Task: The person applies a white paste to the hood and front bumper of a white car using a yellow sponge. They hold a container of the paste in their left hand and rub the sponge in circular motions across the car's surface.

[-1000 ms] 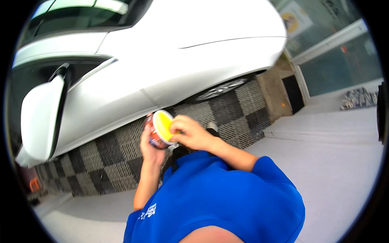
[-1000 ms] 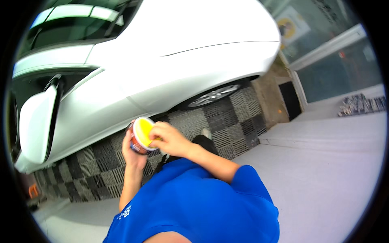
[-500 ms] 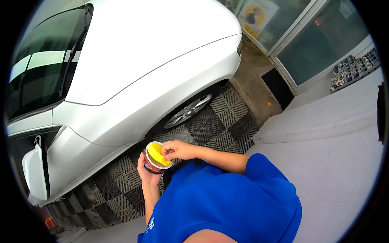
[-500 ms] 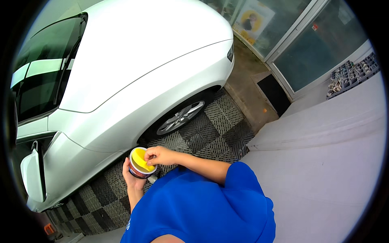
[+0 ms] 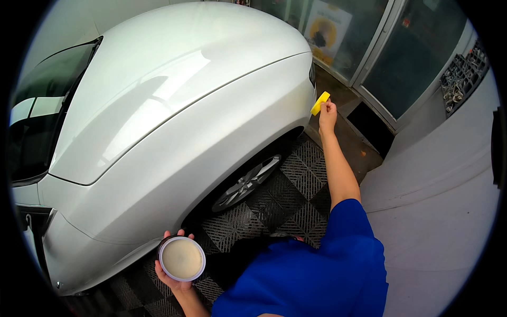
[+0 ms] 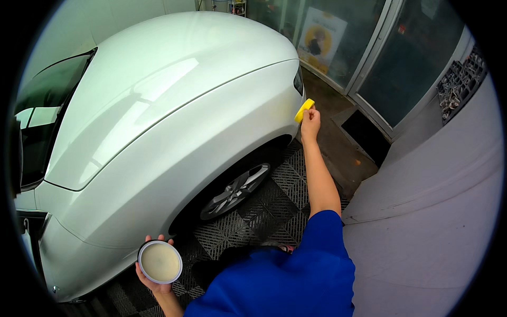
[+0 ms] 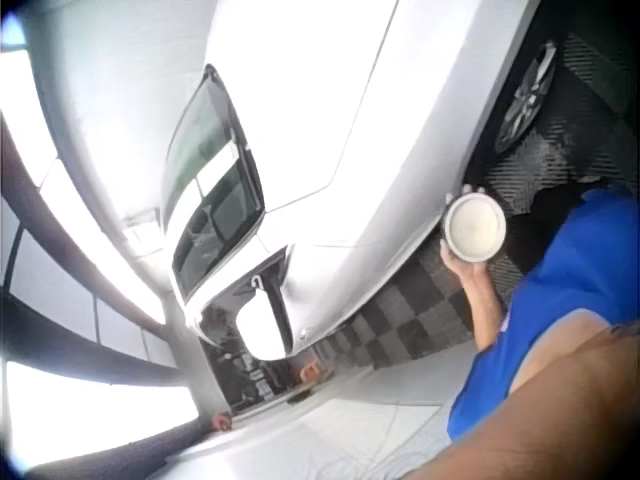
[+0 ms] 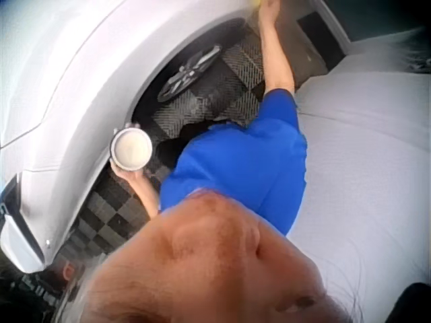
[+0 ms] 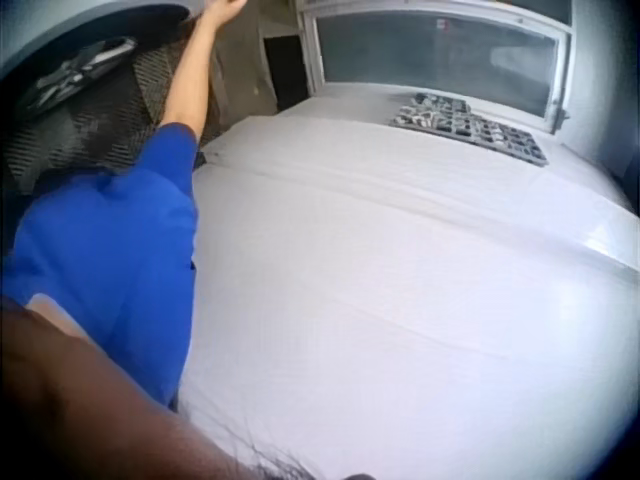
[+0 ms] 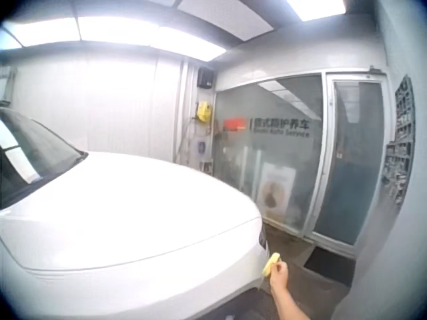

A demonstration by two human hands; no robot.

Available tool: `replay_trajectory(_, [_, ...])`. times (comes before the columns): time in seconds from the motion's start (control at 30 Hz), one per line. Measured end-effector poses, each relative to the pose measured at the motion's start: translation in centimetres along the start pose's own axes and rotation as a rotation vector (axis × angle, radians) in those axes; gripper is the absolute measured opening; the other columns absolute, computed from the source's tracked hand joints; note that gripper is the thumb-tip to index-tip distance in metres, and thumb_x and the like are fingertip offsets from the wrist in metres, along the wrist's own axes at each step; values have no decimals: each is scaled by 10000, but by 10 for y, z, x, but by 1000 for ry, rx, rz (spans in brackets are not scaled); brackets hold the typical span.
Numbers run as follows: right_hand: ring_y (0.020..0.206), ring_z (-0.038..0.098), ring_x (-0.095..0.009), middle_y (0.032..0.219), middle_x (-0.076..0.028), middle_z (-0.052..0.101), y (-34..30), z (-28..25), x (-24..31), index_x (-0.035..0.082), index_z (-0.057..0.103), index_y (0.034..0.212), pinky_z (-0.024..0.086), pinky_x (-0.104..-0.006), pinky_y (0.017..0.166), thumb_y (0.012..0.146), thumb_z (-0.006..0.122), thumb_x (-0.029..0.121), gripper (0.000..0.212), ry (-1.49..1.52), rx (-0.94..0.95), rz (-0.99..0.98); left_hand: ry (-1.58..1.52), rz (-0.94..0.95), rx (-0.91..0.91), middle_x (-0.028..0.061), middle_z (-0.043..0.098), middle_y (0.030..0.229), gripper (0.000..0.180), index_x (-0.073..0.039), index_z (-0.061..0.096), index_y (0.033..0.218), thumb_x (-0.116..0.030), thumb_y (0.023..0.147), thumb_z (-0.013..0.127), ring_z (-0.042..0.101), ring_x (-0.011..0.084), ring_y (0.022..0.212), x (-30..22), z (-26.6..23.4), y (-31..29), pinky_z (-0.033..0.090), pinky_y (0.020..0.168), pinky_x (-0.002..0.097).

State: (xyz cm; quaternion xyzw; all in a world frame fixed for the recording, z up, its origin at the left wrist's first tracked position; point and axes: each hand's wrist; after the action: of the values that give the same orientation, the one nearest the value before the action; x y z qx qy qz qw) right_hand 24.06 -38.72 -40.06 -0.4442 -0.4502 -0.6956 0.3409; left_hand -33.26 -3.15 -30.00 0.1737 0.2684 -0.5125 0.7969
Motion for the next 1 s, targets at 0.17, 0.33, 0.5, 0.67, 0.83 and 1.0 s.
replay_trajectory(0.17, [888, 572, -118, 1001, -53, 628, 65, 9, -88, 7, 566, 1077, 471, -277, 818, 1007, 579, 174, 181, -57, 29, -43, 149, 227, 191, 227, 267, 1625, 823, -201, 93, 1634, -516, 998, 510, 330, 469, 1459, 16, -103, 8, 424, 976, 775])
replay_trajectory(0.33, [984, 559, -138, 1092, -73, 607, 100, 6, -140, -10, 561, 1239, 462, -303, 888, 1028, 486, 270, 358, 9, 171, -114, 479, 304, 170, 105, 299, 1638, 699, -292, 103, 1628, -507, 1040, 415, 361, 348, 1474, 35, -231, -15, 443, 983, 736])
replay_trajectory(0.5, [1204, 512, -180, 1318, -137, 572, 85, 35, -134, 5, 522, 1184, 394, -319, 1028, 1029, 484, 231, 277, 129, 236, -138, 532, 315, 43, 116, 305, 1635, 676, -269, 119, 1626, -484, 1049, 398, 363, 348, 1472, 76, -221, -27, 432, 1007, 718])
replay_trajectory(0.67, [1555, 187, -341, 1635, -290, 253, 40, 55, -78, 31, 495, 1065, 171, -370, 1221, 1021, 479, 146, 125, 77, 393, -595, 583, 309, -4, 126, 310, 1633, 654, -246, 134, 1624, -461, 1058, 382, 365, 349, 1471, 96, -205, -36, 420, 1031, 699])
replay_trajectory(0.83, [1555, 185, -348, 1642, -247, 266, 11, 26, -108, 33, 443, 1087, 141, -384, 1235, 1064, 426, 263, 231, 125, 545, -753, 598, 286, -8, 136, 315, 1631, 634, -223, 150, 1622, -439, 1067, 365, 367, 350, 1470, 125, -203, -30, 409, 1055, 680])
replay_trajectory(1.0, [1546, 217, -323, 1600, -216, 364, 6, 54, -42, -24, 292, 1495, 137, -398, 1236, 1101, 310, 418, 593, 101, 557, -806, 596, 265, 20, 146, 321, 1629, 614, -200, 165, 1620, -416, 1076, 348, 369, 350, 1468, 146, -195, -13, 398, 1079, 661])
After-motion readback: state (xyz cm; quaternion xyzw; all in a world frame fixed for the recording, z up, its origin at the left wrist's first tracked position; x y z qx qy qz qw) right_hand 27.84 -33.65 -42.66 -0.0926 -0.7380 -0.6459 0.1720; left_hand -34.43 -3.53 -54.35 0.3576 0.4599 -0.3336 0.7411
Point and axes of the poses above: each hand's wrist, its own y-axis towards the middle knuckle, its own z-axis out of the palm, x = y × z
